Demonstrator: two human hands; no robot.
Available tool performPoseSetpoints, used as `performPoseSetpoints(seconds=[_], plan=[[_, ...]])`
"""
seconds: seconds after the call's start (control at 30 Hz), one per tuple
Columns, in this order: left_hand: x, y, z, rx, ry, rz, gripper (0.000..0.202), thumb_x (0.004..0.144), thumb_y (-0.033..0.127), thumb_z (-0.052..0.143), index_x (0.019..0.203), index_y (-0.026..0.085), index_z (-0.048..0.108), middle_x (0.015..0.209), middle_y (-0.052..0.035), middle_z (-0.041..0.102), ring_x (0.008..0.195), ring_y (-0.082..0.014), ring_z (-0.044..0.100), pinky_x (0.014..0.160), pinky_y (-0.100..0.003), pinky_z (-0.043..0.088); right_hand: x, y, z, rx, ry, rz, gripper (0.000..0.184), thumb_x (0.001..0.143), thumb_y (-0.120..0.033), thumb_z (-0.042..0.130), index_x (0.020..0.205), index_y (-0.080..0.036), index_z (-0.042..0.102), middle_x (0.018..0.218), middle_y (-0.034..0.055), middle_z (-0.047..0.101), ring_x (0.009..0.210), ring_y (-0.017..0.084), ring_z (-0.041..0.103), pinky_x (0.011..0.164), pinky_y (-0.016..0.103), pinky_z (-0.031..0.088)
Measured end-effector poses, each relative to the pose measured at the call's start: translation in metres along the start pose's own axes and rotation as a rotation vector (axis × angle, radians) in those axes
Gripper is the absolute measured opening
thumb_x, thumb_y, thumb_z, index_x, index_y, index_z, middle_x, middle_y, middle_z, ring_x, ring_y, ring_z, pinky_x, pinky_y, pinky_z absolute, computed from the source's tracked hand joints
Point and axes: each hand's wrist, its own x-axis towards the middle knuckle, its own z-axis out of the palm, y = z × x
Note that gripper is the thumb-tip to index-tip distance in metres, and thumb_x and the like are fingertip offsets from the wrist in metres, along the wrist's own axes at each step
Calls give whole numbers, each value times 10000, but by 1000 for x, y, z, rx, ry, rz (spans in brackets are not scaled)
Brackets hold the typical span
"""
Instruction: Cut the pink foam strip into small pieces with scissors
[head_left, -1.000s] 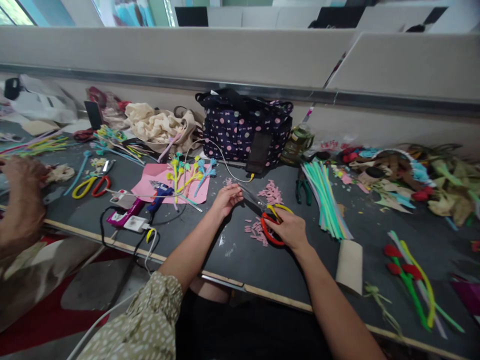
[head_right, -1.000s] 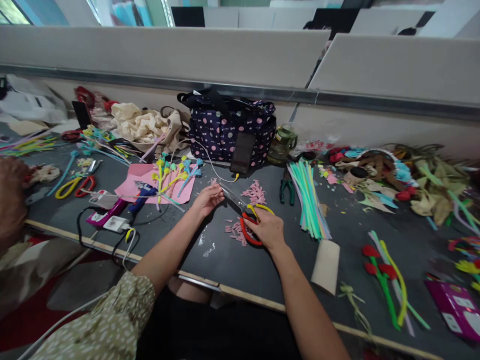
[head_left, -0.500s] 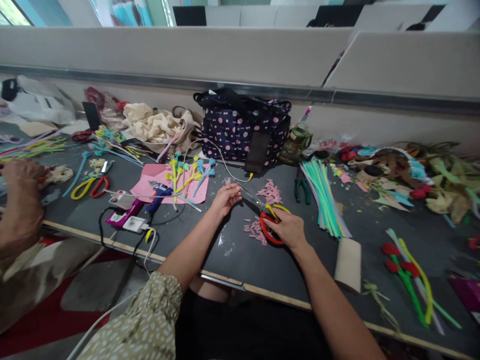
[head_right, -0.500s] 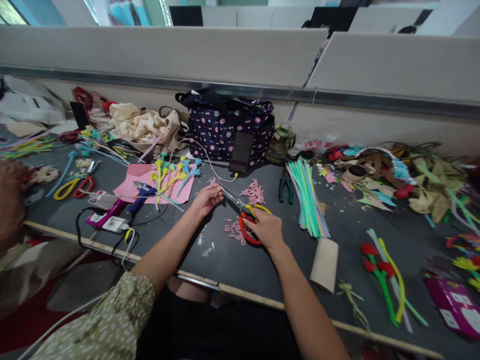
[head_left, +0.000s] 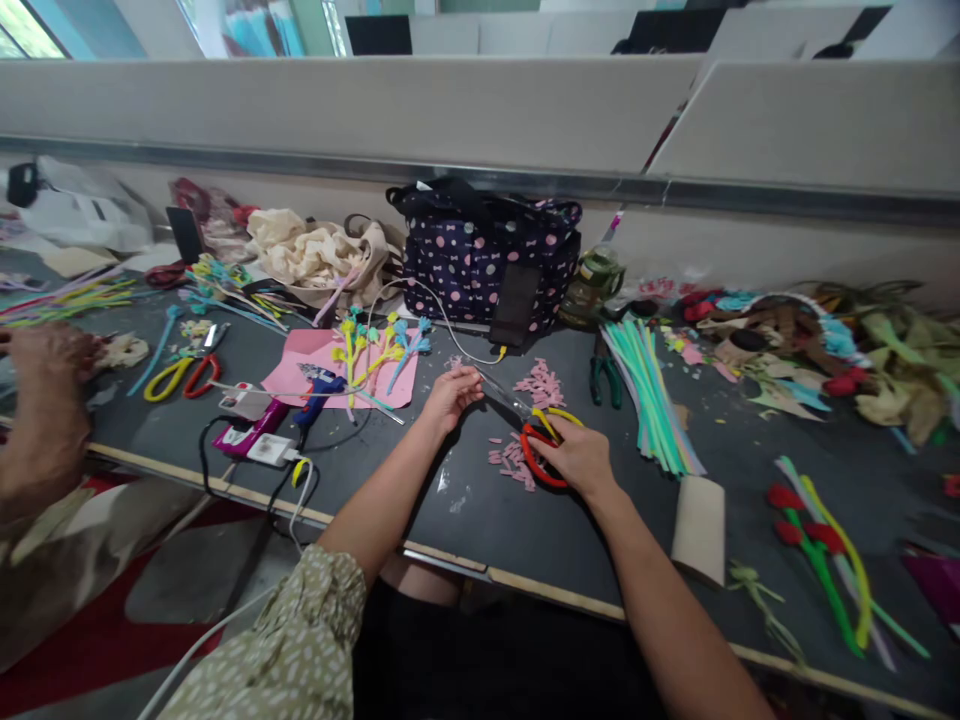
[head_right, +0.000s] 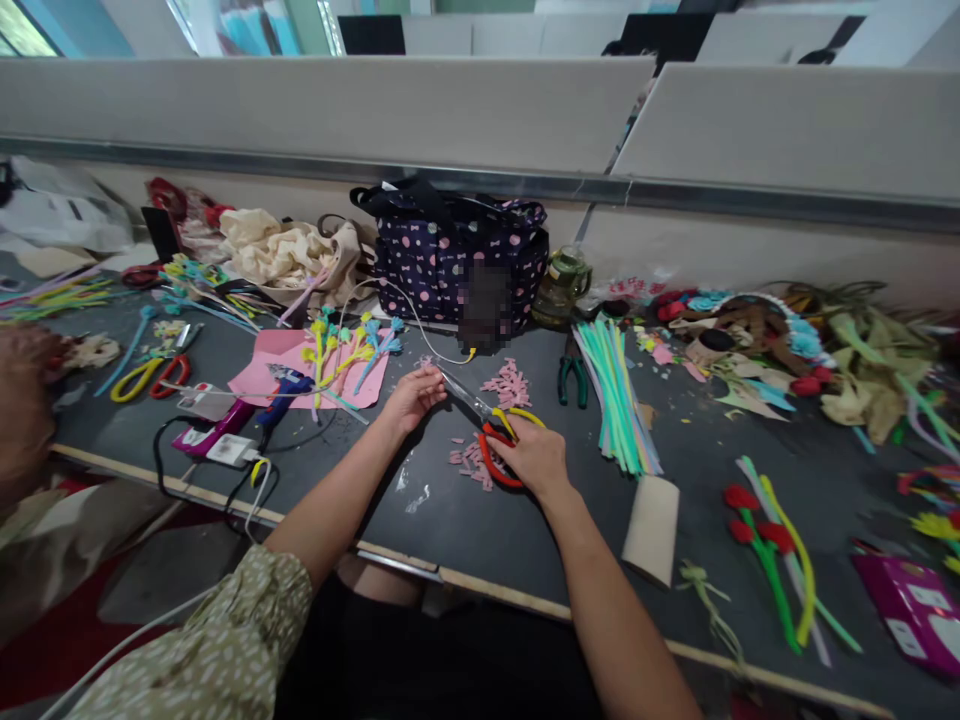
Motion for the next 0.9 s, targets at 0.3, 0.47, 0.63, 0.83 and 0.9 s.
performPoseSetpoints(seconds=[0.3,0.47,0.63,0.83,0.9], plan=[[1,1,-1,23,-33,28,202,633,118,769,783,125,634,682,-14,654,543,-77,593,583,-213,533,0,-13,-15,-9,-19,-22,466,845,-499,524,1184,-192,613,1028,83,722,863,232,669,675,302,463],[-1,3,0,8,-10,36,203,639,122,774,791,127,639,765,-29,687,576,-74,606,609,-213,542,1,-13,-16,-45,-29,4,454,849,-520,516,1155,-191,588,989,77,712,843,233,653,631,295,428],[-1,4,0,-15,25,43,214,643,120,772,802,132,629,777,-29,693,575,-74,607,610,-219,539,1,1,-8,-133,53,61,430,862,-532,510,1092,-195,643,930,82,721,796,229,644,627,302,405],[-6,6,3,68,0,215,188,663,187,749,806,148,633,821,-33,705,576,-68,580,565,-192,478,0,5,-8,-151,53,32,439,878,-560,491,1046,-191,659,909,82,717,796,223,632,627,300,385],[-9,6,6,127,13,283,162,685,215,733,793,156,626,828,-38,708,581,-69,571,546,-185,449,0,3,-10,-163,39,36,441,878,-566,488,1038,-191,656,914,87,713,800,223,627,621,296,374]])
